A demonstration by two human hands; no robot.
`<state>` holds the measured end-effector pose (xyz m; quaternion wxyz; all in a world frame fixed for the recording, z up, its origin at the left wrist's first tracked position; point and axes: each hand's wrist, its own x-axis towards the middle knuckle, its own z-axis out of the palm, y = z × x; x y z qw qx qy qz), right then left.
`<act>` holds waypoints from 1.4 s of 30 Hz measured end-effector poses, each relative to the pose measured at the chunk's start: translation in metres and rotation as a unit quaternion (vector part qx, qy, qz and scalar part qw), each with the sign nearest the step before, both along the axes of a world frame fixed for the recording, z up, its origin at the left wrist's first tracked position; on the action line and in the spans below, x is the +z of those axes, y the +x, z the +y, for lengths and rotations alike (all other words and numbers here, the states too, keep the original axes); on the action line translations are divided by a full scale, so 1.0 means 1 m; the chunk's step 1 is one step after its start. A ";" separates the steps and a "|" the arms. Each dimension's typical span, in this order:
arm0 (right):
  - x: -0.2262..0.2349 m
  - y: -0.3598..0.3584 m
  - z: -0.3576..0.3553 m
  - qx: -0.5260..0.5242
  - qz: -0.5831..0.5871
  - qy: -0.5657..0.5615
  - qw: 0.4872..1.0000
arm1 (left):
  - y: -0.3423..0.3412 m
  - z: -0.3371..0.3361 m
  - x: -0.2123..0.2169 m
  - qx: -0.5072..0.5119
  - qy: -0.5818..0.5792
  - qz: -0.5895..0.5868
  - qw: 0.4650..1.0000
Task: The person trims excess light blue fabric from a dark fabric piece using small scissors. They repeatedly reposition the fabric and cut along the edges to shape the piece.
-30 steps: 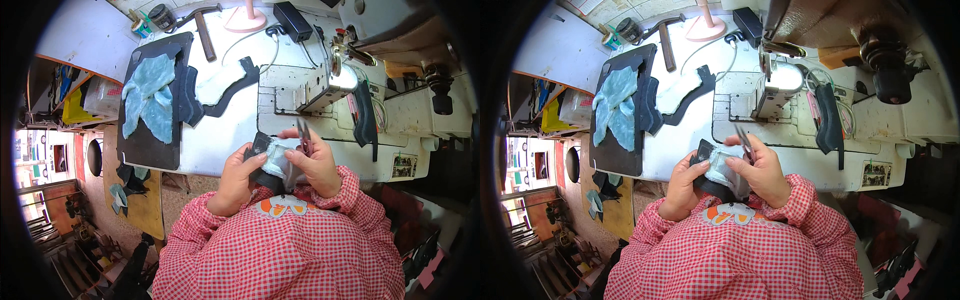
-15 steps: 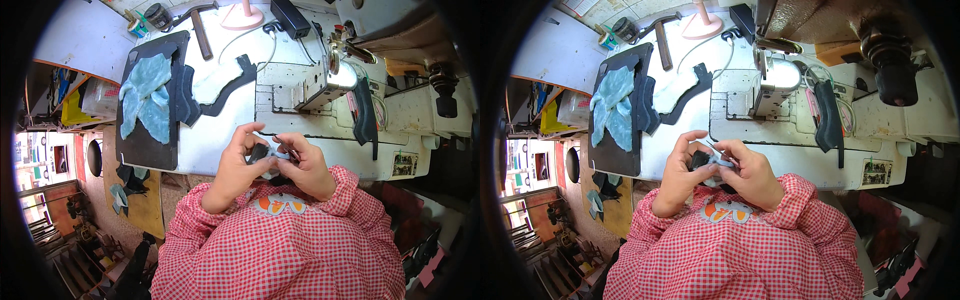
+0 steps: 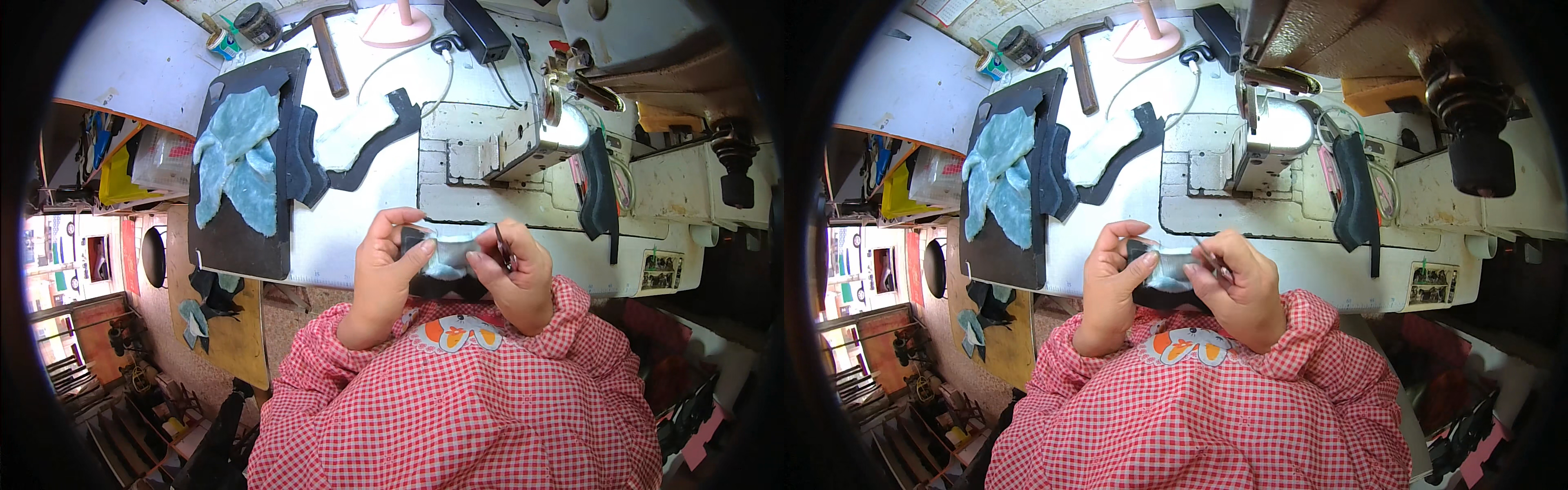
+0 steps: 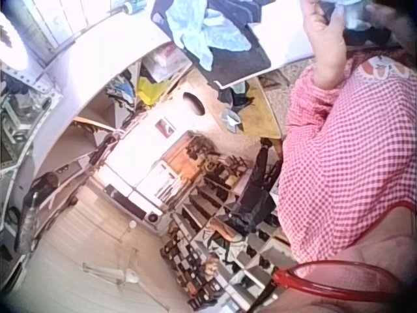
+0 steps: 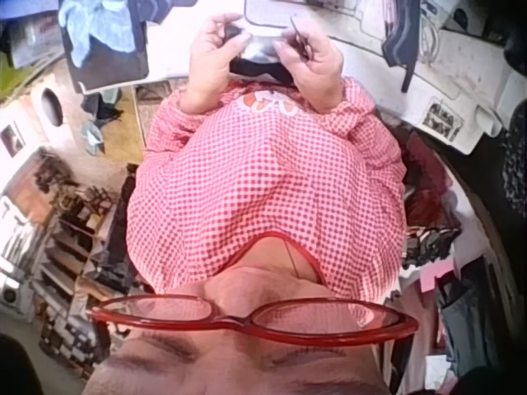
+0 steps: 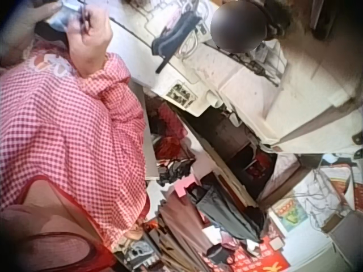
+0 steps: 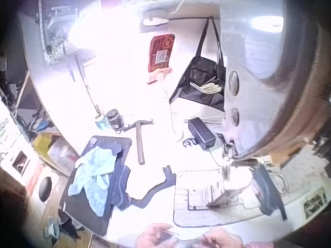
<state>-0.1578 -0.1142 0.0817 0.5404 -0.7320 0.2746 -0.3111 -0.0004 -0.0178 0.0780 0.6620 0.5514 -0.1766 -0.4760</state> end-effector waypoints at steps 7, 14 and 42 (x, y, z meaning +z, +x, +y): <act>0.006 0.008 0.003 0.065 -0.139 0.384 0.910 | -0.018 0.000 -0.002 -0.001 -0.154 -0.099 0.983; 0.001 0.000 -0.011 0.063 -0.062 0.468 0.879 | -0.010 0.000 0.006 -0.033 -0.068 -0.355 0.932; 0.035 -0.040 -0.042 0.045 0.139 -0.374 0.916 | 0.010 -0.026 0.030 -0.266 0.018 0.206 0.942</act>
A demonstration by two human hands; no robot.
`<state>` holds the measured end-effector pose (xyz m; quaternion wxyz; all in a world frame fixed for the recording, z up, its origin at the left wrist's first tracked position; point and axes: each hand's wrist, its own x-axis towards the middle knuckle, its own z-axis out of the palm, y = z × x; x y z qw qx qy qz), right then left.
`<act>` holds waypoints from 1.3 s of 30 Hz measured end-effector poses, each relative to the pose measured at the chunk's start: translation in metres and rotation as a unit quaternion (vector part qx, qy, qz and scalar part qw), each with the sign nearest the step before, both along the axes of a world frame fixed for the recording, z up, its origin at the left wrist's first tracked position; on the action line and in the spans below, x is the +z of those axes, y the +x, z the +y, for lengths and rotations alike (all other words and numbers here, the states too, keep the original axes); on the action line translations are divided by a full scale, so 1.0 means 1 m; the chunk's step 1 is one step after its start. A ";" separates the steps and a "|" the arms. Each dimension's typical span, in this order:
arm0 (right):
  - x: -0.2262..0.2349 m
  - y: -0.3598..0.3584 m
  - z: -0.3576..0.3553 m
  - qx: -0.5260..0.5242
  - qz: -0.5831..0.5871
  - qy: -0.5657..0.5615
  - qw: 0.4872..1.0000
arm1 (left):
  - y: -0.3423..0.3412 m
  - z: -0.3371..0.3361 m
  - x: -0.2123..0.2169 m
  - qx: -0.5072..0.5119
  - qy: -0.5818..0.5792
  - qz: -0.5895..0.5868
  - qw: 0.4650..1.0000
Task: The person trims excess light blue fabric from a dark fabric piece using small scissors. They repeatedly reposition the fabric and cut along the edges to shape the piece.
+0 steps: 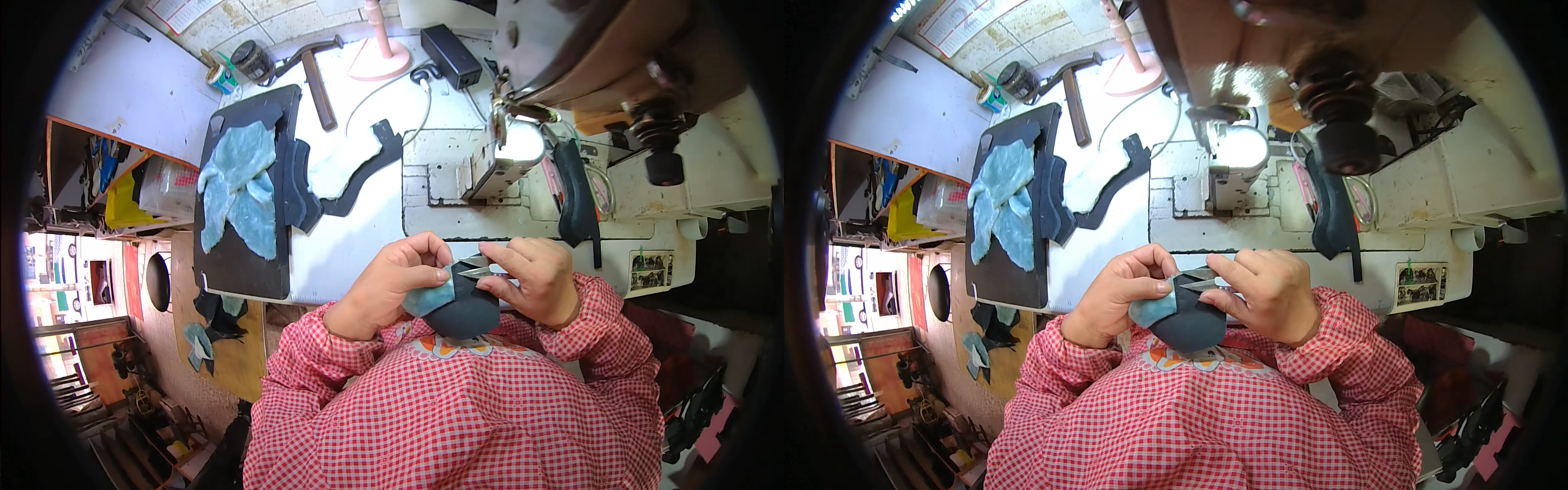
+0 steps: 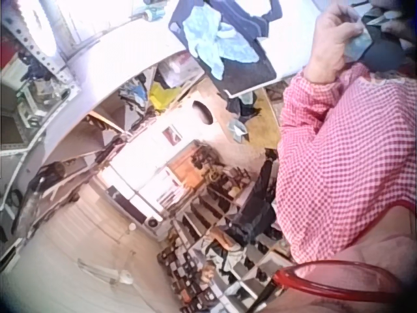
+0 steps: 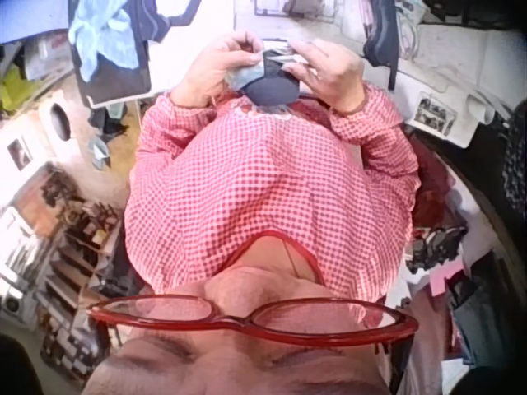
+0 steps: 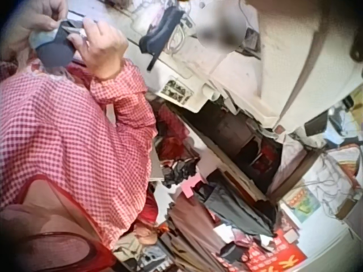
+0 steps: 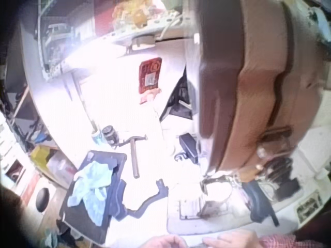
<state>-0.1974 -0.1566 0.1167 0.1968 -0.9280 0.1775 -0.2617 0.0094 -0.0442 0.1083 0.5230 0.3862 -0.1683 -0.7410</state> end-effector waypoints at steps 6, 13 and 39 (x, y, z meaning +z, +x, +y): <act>0.005 -0.011 -0.010 -0.025 -0.006 -0.022 0.999 | -0.006 -0.015 0.006 -0.003 -0.006 0.005 1.000; 0.007 -0.013 -0.020 -0.022 -0.025 -0.024 0.999 | -0.010 -0.025 0.009 0.000 -0.019 -0.067 0.998; 0.014 -0.014 -0.026 -0.012 -0.007 -0.062 0.998 | -0.014 -0.027 0.010 0.027 -0.038 -0.075 0.996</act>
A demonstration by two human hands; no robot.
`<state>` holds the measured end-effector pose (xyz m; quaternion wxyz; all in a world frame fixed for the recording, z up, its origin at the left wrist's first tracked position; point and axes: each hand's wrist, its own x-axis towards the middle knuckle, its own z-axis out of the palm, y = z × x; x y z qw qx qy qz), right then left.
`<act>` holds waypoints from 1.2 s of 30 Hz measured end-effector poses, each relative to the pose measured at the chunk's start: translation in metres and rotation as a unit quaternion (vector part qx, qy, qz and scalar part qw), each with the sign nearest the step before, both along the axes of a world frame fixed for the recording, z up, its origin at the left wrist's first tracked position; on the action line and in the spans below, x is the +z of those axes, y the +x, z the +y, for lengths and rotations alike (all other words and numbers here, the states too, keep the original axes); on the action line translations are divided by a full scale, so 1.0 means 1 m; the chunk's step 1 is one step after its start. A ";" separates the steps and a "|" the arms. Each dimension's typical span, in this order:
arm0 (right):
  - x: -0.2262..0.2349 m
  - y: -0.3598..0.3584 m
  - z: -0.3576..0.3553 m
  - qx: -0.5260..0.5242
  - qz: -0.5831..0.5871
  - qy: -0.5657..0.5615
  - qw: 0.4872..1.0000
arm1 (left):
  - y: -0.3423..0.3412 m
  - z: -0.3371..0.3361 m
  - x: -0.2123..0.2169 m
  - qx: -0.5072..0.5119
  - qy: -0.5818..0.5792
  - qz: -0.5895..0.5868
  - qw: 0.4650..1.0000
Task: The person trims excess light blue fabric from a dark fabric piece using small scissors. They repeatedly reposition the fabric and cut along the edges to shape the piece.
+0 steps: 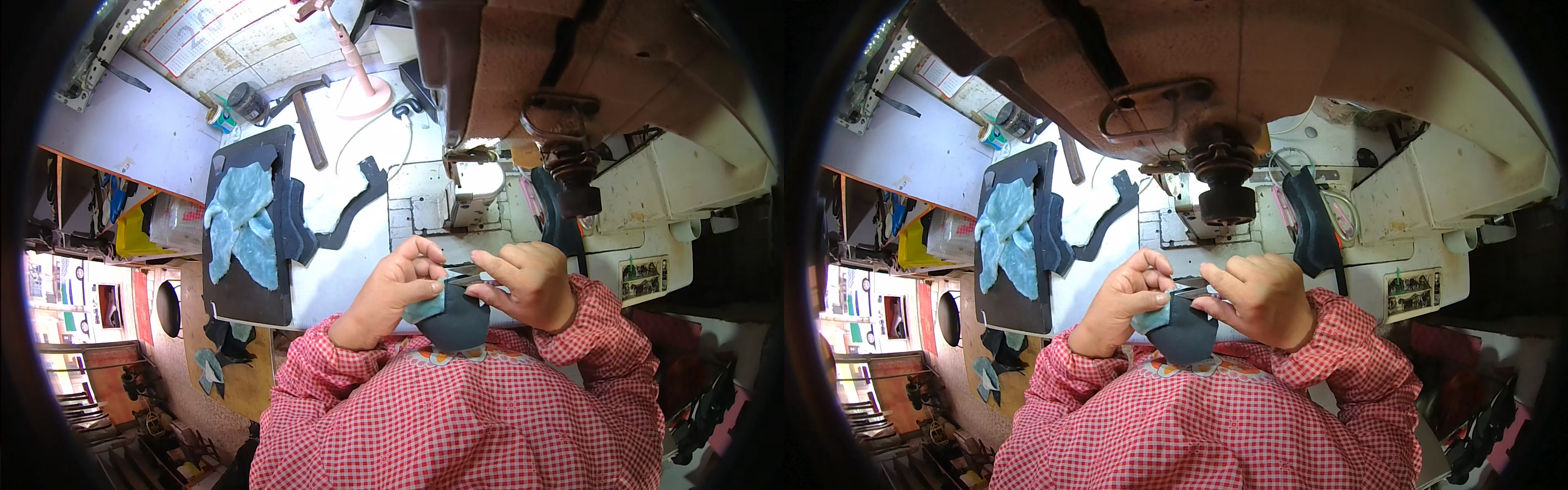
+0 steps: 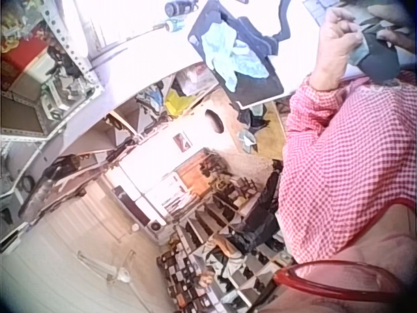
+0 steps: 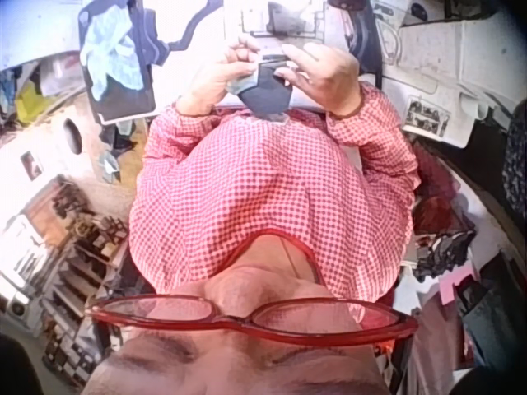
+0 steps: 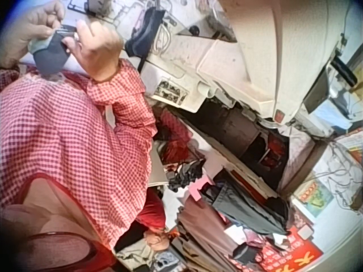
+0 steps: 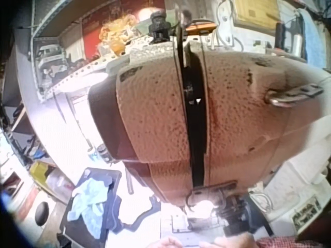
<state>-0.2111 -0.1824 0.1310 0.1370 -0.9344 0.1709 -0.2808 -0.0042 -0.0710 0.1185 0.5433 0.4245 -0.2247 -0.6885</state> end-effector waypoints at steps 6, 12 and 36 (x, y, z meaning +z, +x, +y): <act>0.001 0.001 0.002 -0.003 -0.002 -0.006 1.000 | 0.001 0.002 0.001 -0.010 0.002 -0.009 1.000; 0.002 0.005 0.007 -0.011 -0.009 0.011 1.000 | 0.002 0.003 0.000 -0.011 0.005 0.017 1.000; -0.010 0.006 0.018 -0.041 -0.042 0.148 0.987 | -0.002 0.005 -0.009 0.043 0.010 0.119 0.992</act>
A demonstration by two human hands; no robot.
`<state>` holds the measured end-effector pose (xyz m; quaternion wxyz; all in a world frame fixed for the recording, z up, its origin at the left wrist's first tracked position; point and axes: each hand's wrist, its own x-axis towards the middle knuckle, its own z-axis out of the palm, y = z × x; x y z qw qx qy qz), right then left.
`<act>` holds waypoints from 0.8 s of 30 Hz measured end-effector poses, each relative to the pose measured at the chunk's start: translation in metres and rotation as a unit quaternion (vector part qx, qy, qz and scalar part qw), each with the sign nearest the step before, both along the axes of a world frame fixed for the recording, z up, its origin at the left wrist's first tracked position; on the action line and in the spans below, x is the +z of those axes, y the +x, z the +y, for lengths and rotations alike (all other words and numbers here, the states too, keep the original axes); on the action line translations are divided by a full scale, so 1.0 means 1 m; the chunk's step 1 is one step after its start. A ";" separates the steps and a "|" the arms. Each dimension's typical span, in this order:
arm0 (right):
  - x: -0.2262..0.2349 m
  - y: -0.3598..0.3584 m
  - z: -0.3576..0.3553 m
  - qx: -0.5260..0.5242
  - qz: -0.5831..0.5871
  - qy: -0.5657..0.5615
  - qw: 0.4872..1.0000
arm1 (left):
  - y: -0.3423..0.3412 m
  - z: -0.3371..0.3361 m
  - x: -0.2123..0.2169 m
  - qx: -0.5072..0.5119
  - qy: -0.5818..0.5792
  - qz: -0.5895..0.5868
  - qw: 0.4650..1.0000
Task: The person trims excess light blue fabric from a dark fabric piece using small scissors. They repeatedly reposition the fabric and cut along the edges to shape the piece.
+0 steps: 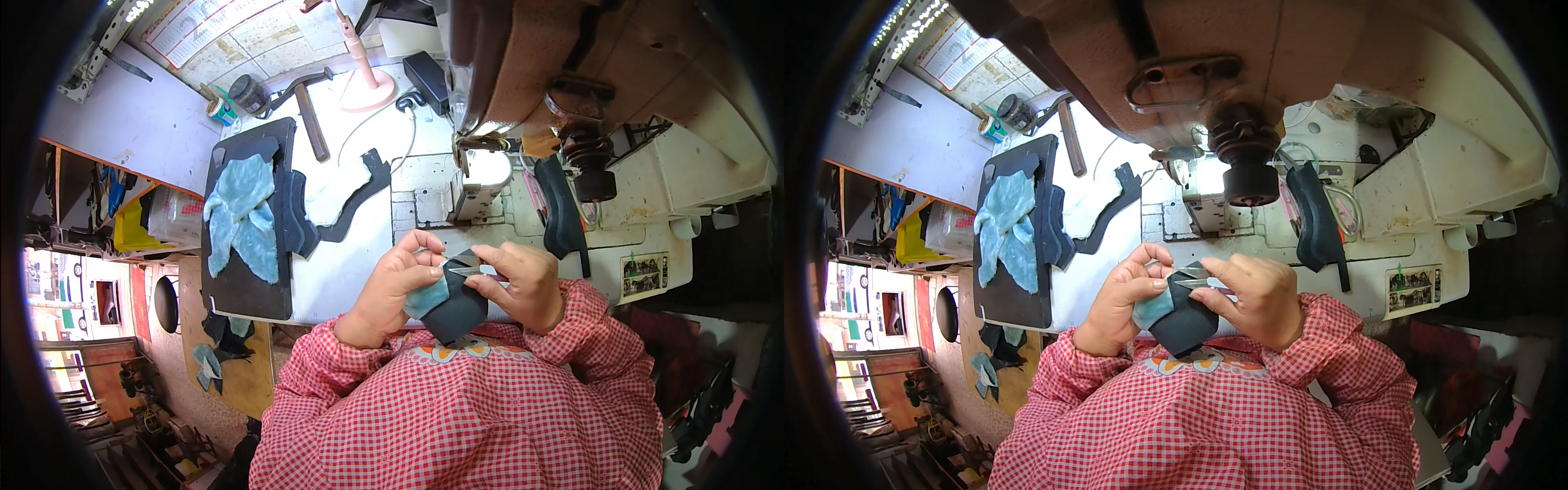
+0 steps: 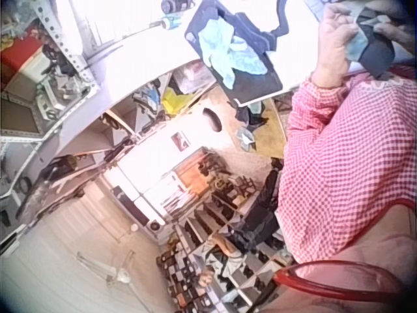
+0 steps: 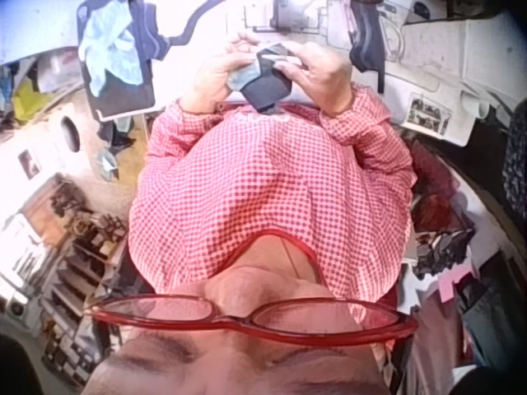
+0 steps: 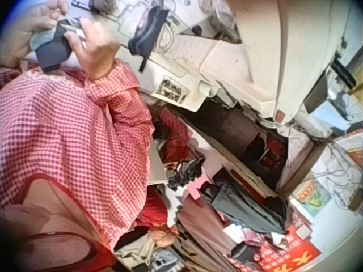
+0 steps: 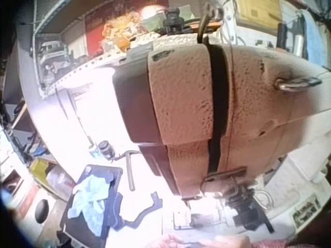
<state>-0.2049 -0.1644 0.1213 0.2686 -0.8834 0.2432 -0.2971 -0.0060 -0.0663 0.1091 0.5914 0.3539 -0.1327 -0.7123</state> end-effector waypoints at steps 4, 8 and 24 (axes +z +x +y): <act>0.000 0.003 0.001 -0.002 0.009 -0.041 0.999 | 0.001 0.002 0.002 0.006 -0.011 -0.027 1.000; 0.001 0.004 0.000 -0.002 0.008 -0.071 0.997 | 0.003 0.004 0.003 0.006 -0.006 -0.055 0.998; 0.017 0.003 -0.008 0.038 0.036 -0.161 0.986 | 0.005 0.005 0.012 -0.016 -0.007 -0.124 0.992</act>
